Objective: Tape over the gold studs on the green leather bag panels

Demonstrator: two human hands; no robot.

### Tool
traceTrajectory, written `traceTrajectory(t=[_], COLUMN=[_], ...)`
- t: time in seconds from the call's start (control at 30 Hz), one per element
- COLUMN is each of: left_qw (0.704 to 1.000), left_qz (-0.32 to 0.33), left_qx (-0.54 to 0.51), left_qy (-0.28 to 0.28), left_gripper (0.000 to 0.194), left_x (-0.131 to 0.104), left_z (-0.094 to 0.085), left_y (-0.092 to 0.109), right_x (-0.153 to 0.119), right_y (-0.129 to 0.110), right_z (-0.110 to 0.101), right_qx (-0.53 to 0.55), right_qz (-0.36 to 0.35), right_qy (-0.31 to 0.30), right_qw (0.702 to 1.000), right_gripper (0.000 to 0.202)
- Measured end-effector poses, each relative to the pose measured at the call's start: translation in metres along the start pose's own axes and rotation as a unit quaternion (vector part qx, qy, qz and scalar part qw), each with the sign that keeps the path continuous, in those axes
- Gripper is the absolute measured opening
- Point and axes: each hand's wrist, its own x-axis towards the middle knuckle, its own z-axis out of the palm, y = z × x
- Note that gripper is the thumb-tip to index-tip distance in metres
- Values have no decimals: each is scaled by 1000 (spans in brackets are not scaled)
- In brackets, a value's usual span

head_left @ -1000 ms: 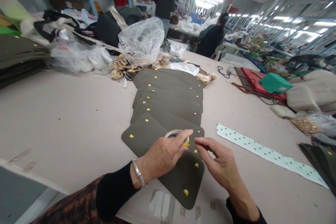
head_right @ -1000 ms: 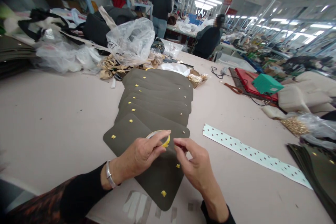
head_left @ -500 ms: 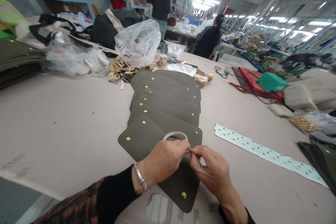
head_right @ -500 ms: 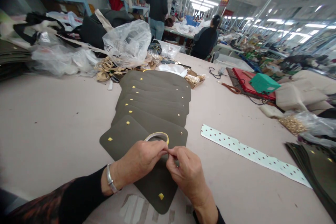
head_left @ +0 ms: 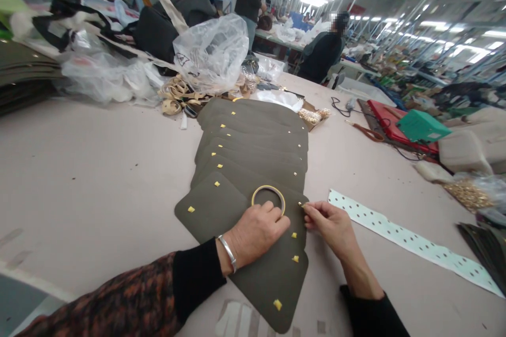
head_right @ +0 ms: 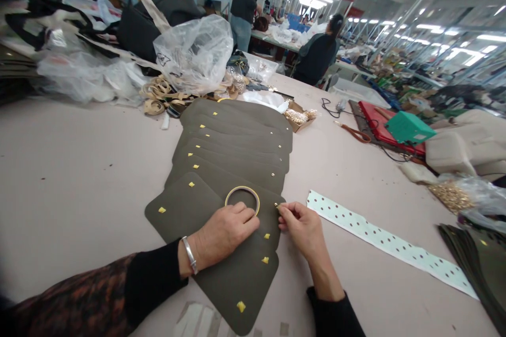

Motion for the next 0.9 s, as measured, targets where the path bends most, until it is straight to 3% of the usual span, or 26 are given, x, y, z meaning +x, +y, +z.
traceTrajectory(t=[0.17, 0.33, 0.5, 0.6, 0.67, 0.77, 0.83, 0.9], left_qw=[1000, 1000, 999, 999, 999, 999, 998, 997], left_qz=[1, 1, -9, -10, -9, -10, -11, -13], left_qx=[-10, -25, -31, -38, -43, -47, -52, -69], left_qy=[-11, -11, -11, -10, -10, -11, -15, -23], left_gripper=[4, 5, 5, 5, 6, 7, 7, 2], left_x=[0, 0, 0, 0, 0, -1, -2, -4], left_z=[2, 4, 3, 2, 2, 0, -2, -7], left_y=[-2, -2, -4, -4, -4, -5, -7, -10], right_x=[5, 10, 14, 11, 7, 3, 4, 8], right_y=[-2, -12, -14, -11, -9, -8, -9, -11], right_z=[7, 15, 7, -3, -8, -8, -3, 2], right_qx=[-140, -291, -331, -333, -349, -403, -446, -480], right_qz=[-41, -132, -86, -158, -267, -387, -399, -366], right_qy=[-7, 40, 22, 58, 51, -22, -49, -49], right_qw=[989, 947, 939, 928, 897, 829, 800, 796], right_gripper=[31, 23, 25, 31, 20, 19, 21, 22])
